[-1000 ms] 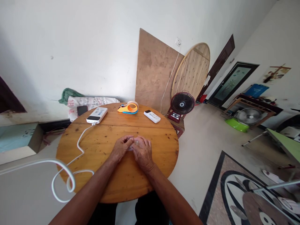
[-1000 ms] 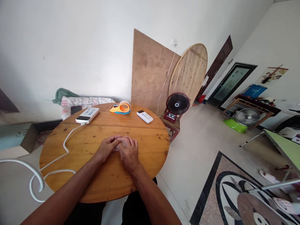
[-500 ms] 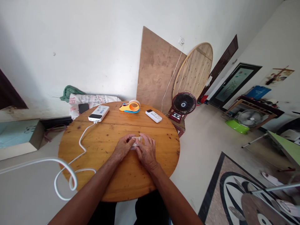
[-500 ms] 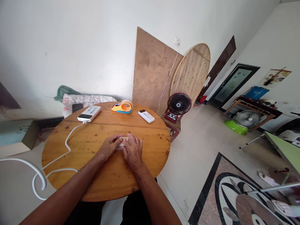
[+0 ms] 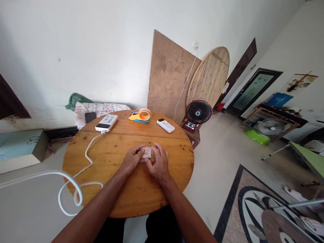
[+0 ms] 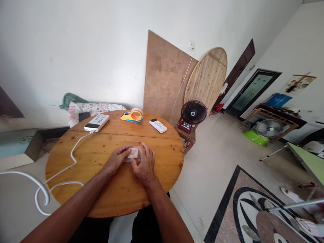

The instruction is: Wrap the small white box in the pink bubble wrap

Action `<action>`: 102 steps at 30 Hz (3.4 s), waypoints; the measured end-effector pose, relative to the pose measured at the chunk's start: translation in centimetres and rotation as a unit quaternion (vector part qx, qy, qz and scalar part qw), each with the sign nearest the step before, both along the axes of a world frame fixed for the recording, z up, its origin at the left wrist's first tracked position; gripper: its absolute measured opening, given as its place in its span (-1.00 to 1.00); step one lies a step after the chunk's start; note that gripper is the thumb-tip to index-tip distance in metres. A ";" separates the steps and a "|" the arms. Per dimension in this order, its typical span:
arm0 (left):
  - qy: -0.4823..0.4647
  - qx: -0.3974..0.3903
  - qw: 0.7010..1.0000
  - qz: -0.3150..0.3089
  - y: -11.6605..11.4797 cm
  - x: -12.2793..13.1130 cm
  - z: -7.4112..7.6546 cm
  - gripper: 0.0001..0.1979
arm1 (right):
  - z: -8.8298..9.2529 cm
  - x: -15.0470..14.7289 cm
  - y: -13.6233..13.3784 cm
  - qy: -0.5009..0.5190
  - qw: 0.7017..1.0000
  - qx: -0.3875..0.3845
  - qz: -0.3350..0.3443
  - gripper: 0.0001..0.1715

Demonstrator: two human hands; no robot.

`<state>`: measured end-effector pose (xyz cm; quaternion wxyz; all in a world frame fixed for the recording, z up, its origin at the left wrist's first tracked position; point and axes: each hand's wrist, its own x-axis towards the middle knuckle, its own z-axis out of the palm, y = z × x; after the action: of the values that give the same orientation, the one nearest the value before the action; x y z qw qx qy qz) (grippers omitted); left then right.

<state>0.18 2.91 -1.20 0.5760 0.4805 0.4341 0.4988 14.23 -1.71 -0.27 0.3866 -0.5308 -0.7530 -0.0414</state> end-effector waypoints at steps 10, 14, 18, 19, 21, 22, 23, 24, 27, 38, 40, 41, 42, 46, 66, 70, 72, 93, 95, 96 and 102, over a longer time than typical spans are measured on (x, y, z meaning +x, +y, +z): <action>-0.012 0.008 1.000 0.000 0.0 -0.1 0.2 -0.55 | -0.5 0.4 0.4 0.062 0.998 -0.019 0.003 -0.41; -0.009 0.016 1.000 0.009 0.0 0.0 0.3 -0.53 | -0.9 0.8 1.6 0.154 0.987 -0.041 0.001 -0.56; -0.014 0.018 1.000 0.019 0.3 0.1 0.1 -0.49 | -0.5 1.2 3.3 0.184 0.979 -0.087 -0.010 -0.62; -0.013 0.019 0.999 0.024 0.3 0.1 0.1 -0.49 | -0.3 1.3 3.7 0.178 0.979 -0.098 -0.007 -0.62; -0.007 0.022 0.999 0.026 0.4 0.1 -0.1 -0.47 | 0.2 1.3 4.5 0.158 0.981 -0.113 0.003 -0.62; -0.004 0.023 0.999 0.022 0.4 0.1 -0.1 -0.46 | 0.5 1.3 4.9 0.145 0.982 -0.118 0.007 -0.64; -0.003 0.023 1.000 0.017 0.5 0.1 -0.2 -0.45 | 0.8 1.2 5.2 0.130 0.984 -0.121 0.008 -0.67; -0.003 0.022 1.000 0.011 0.5 0.1 -0.2 -0.44 | 1.2 1.1 5.5 0.114 0.986 -0.125 0.007 -0.72; -0.020 0.019 1.000 -0.010 0.5 0.1 -0.2 -0.37 | 2.0 0.8 6.2 0.070 0.987 -0.144 -0.005 -0.83; 0.013 0.035 0.999 0.004 0.2 0.0 0.6 -0.55 | 2.3 0.3 4.4 0.024 0.991 -0.121 0.044 -0.77; 0.016 0.040 0.999 0.008 0.1 0.0 0.6 -0.61 | 2.1 0.5 4.1 0.009 0.993 -0.104 0.053 -0.79; 0.017 0.043 0.999 0.014 0.1 0.0 0.6 -0.63 | 2.1 0.7 4.0 0.001 0.994 -0.097 0.060 -0.79; 0.017 0.047 0.999 0.018 0.1 0.1 0.6 -0.65 | 2.0 0.8 3.9 -0.008 0.994 -0.090 0.067 -0.80; 0.020 0.050 0.998 0.022 0.0 0.1 0.8 -0.69 | 2.6 1.3 3.3 -0.070 0.992 -0.061 0.086 -0.80; 0.001 0.022 0.999 -0.025 -0.2 0.0 0.9 -0.61 | -0.3 0.8 0.9 -0.123 0.991 0.030 0.054 -0.76; 0.011 0.013 1.000 -0.012 -0.2 -0.1 1.0 -0.56 | -0.2 0.8 0.8 -0.112 0.992 0.016 0.050 -0.70; 0.008 0.016 1.000 -0.007 -0.1 -0.1 0.8 -0.54 | -0.1 0.8 0.7 -0.118 0.992 0.011 0.046 -0.65; -0.018 0.032 0.999 0.011 0.0 0.0 0.2 -0.52 | 0.1 1.0 0.5 -0.110 0.993 0.009 0.049 -0.60; -0.007 0.036 0.999 0.012 0.0 -0.1 0.2 -0.52 | -0.1 0.9 0.7 -0.120 0.991 0.009 0.052 -0.66; -0.005 0.037 0.999 0.014 0.0 0.0 0.2 -0.52 | -0.1 0.9 0.8 -0.118 0.992 0.010 0.050 -0.66; -0.023 0.035 0.999 0.032 0.2 0.2 -0.1 -0.39 | 0.0 0.9 0.6 -0.064 0.997 0.006 0.043 -0.66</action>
<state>0.37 3.09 -1.33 0.5522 0.4746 0.4187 0.5427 15.12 -1.13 -0.28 0.3425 -0.4923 -0.7977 -0.0629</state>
